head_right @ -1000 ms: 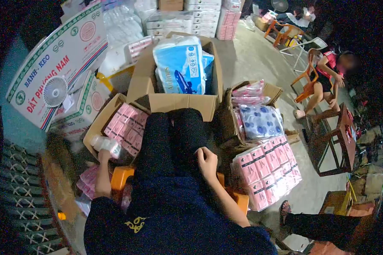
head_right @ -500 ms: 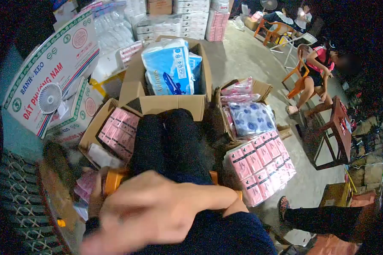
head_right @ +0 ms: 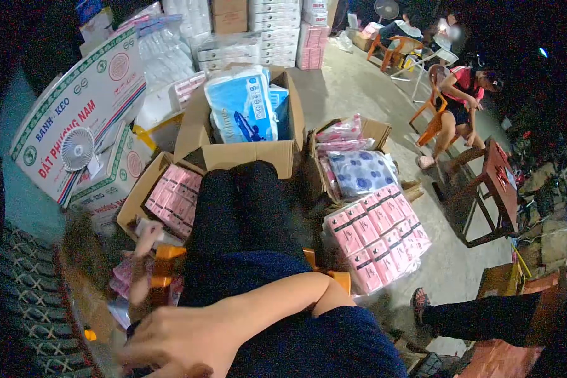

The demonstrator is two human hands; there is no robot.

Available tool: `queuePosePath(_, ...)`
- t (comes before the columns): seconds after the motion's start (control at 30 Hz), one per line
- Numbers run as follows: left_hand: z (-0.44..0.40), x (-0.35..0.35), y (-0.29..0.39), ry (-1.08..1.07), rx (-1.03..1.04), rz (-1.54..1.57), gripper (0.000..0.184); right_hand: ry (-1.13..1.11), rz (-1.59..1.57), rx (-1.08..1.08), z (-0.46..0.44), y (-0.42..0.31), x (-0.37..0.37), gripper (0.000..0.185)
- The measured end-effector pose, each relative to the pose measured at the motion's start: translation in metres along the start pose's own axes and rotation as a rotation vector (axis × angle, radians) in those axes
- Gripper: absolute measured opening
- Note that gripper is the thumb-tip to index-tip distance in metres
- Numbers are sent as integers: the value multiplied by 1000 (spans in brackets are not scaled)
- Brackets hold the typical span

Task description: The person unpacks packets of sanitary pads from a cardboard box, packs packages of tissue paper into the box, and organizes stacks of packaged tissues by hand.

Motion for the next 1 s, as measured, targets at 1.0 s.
queuePosePath(1.0,-40,187,354,-719,545,-147,27,1166,1775,2095,405,-352,-235,57)
Point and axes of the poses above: each hand's wrist, its own z-axis away from the middle knuckle, its own x-axis out of the palm, y = z × x, the point moved 4 cm from there along -z, towards the middle knuckle, and after that the axes turned 15 degrees about -y, right-handed, at the moved point
